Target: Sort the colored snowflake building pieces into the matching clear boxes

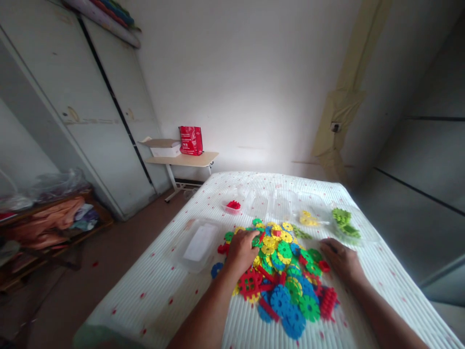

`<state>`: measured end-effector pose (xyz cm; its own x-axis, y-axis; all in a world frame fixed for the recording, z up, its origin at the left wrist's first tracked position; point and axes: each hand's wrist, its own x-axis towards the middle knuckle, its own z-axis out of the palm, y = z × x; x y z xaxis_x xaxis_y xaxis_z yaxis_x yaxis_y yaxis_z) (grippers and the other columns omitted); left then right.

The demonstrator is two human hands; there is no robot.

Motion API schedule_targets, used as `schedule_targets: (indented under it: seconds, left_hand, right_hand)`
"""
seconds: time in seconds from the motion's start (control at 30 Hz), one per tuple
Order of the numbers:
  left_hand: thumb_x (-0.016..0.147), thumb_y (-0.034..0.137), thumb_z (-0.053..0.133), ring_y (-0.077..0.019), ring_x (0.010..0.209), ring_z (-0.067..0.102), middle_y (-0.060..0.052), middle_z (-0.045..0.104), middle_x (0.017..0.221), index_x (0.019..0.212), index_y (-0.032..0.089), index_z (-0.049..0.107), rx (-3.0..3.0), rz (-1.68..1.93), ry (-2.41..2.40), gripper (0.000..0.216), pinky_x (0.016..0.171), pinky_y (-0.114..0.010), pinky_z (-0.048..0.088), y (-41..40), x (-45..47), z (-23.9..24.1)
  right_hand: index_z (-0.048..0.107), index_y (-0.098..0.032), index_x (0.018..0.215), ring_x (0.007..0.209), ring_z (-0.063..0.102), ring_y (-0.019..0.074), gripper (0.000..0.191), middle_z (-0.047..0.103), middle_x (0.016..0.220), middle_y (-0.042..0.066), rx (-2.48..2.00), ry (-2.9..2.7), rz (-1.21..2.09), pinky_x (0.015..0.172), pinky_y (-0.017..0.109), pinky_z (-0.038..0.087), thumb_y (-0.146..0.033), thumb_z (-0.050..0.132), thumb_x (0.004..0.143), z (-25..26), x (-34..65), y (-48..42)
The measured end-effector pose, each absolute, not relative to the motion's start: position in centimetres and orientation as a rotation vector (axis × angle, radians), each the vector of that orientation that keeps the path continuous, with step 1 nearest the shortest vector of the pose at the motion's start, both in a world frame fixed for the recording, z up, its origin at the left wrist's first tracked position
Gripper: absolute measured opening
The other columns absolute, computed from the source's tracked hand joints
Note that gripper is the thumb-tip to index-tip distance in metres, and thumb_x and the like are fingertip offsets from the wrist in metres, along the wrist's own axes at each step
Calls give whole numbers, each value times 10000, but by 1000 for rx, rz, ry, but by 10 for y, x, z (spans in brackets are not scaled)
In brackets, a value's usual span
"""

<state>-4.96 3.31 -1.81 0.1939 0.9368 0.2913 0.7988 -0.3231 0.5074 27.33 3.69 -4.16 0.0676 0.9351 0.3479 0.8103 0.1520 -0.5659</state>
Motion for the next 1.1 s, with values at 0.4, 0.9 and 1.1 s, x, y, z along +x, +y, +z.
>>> schedule_targets:
  seconds: [0.4, 0.9, 1.1]
  left_hand:
    - [667, 55, 624, -218, 1098, 552, -74, 646, 1144, 1171, 195, 609, 2157, 829, 1639, 524, 986, -373, 424, 39, -49, -25]
    - [654, 70, 635, -212, 1066, 579, -47, 666, 1125, 1164, 231, 632, 2086, 859, 1501, 535, 967, -353, 448, 35, -52, -23]
    - [639, 52, 622, -214, 1090, 572, -57, 654, 1157, 1182, 220, 620, 2095, 841, 1462, 568, 981, -356, 443, 34, -52, -22]
  right_hand:
    - [687, -222, 816, 716, 664, 212, 370, 728, 787, 39, -1716, -1748, 240, 642, 283, 483, -498, 447, 754, -38, 267, 33]
    - [686, -227, 789, 703, 664, 204, 362, 729, 785, 37, -1702, -1739, 242, 647, 278, 495, -494, 447, 742, -34, 264, 32]
    - [682, -215, 806, 710, 665, 218, 372, 730, 798, 52, -1736, -1730, 273, 665, 298, 496, -492, 445, 730, -31, 262, 31]
